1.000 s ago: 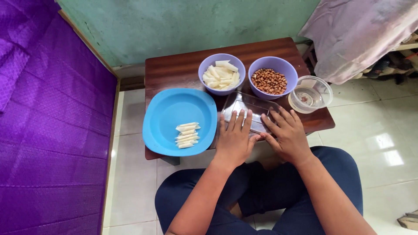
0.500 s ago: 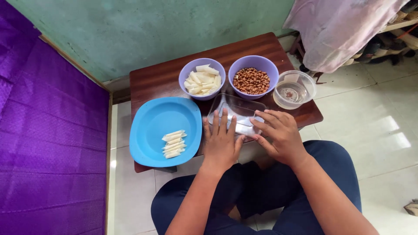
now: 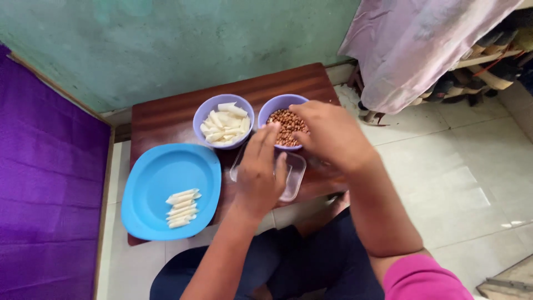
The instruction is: The person sits on the floor and wraps white cylindrical food items in small transparent sheets. They place the wrapped items on a blue plate and occasionally reach into bowls of peanuts and white slices on the table.
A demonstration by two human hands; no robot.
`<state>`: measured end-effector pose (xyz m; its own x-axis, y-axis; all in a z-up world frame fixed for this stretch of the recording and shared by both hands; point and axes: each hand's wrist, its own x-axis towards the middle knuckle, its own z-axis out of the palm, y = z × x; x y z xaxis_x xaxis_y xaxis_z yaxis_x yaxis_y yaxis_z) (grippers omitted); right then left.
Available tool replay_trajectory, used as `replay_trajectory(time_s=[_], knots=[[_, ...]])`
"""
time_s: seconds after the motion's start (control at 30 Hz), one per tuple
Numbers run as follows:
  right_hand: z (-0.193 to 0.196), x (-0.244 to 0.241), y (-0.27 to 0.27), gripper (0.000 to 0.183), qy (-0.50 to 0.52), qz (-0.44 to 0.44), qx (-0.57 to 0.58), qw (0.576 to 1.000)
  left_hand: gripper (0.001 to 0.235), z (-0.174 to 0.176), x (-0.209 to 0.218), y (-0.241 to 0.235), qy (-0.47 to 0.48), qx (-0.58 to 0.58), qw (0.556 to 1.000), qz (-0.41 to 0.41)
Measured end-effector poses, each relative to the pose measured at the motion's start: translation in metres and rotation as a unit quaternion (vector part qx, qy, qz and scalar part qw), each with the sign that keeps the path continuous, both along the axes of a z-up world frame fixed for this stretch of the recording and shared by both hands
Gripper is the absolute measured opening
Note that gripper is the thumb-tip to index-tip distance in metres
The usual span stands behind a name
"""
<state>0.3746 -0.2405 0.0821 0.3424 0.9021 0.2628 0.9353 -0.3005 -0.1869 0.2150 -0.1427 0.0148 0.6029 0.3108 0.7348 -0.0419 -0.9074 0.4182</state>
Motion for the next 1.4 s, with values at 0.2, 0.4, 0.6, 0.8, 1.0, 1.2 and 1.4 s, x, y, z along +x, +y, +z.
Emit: replay_trajectory(time_s=[0.2,0.4,0.6,0.8,1.0,1.2,1.4], knots=[[-0.044,0.044,0.04,0.047,0.034,-0.037,-0.146,0.988,0.086,-0.009,0.067,0.057,0.282,0.013,0.959,0.037],[-0.069,0.053,0.052,0.052,0.062,-0.049,-0.189,0.979,0.071,-0.032,0.108,0.091,0.438,-0.006,0.898,-0.039],[-0.091,0.054,0.076,0.062,0.042,-0.056,-0.235,0.97,0.069,-0.062,0.141,0.097,0.488,-0.01,0.872,-0.032],[-0.104,0.066,0.085,0.068,0.067,-0.056,-0.246,0.965,0.076,-0.052,0.146,0.088,0.521,0.004,0.853,-0.023],[-0.109,0.065,0.094,0.074,0.067,-0.056,-0.274,0.958,0.073,-0.048,0.141,0.085,0.54,-0.02,0.841,-0.017],[-0.104,0.062,0.093,0.063,0.073,-0.063,-0.284,0.954,0.068,-0.043,0.135,0.076,0.534,-0.016,0.845,-0.016],[-0.106,0.057,0.089,0.06,0.082,-0.07,-0.279,0.954,0.064,-0.039,0.139,0.07,0.528,-0.016,0.849,-0.016]])
